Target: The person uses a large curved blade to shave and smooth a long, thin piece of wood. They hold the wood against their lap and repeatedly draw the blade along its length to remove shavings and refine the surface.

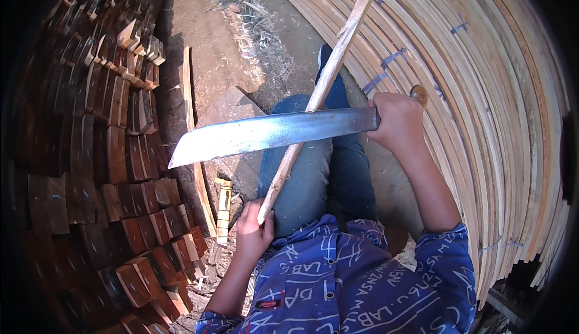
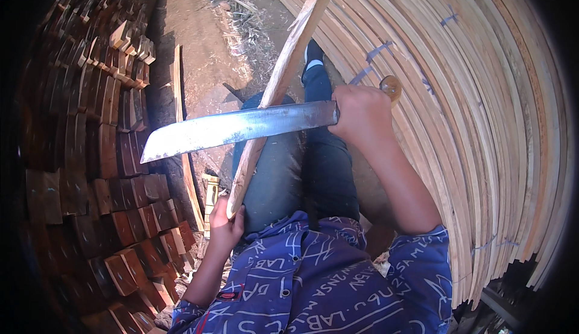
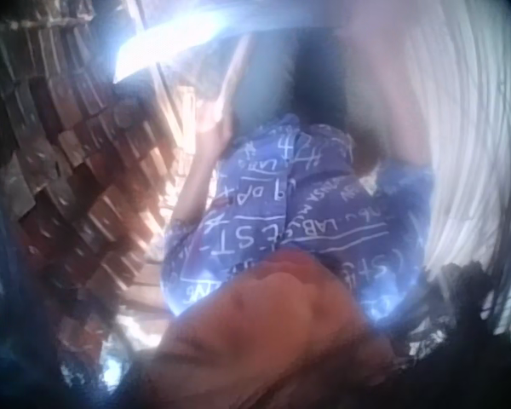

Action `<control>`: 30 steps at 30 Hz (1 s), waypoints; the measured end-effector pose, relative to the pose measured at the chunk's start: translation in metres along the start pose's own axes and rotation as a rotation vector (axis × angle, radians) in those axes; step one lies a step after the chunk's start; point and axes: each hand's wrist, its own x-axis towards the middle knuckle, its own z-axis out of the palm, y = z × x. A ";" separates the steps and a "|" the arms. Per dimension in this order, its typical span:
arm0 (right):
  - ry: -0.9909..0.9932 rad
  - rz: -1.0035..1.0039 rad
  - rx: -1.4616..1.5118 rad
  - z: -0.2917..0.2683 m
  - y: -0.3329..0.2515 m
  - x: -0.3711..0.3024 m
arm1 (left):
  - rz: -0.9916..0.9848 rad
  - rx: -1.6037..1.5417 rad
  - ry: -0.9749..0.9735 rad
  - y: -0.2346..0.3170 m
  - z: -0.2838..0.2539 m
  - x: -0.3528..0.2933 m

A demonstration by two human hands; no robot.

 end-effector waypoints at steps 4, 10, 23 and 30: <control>0.051 0.082 -0.040 -0.010 0.009 0.003 | 0.002 0.012 -0.002 -0.003 0.000 -0.002; -0.012 0.349 -0.096 -0.020 0.057 0.014 | 0.056 0.055 0.046 0.004 0.003 0.001; -0.137 -0.023 0.049 -0.003 -0.013 -0.007 | 0.059 0.039 0.057 0.004 0.002 0.001; -0.229 -0.148 0.041 -0.003 -0.027 -0.002 | 0.043 0.042 0.052 0.000 0.002 0.000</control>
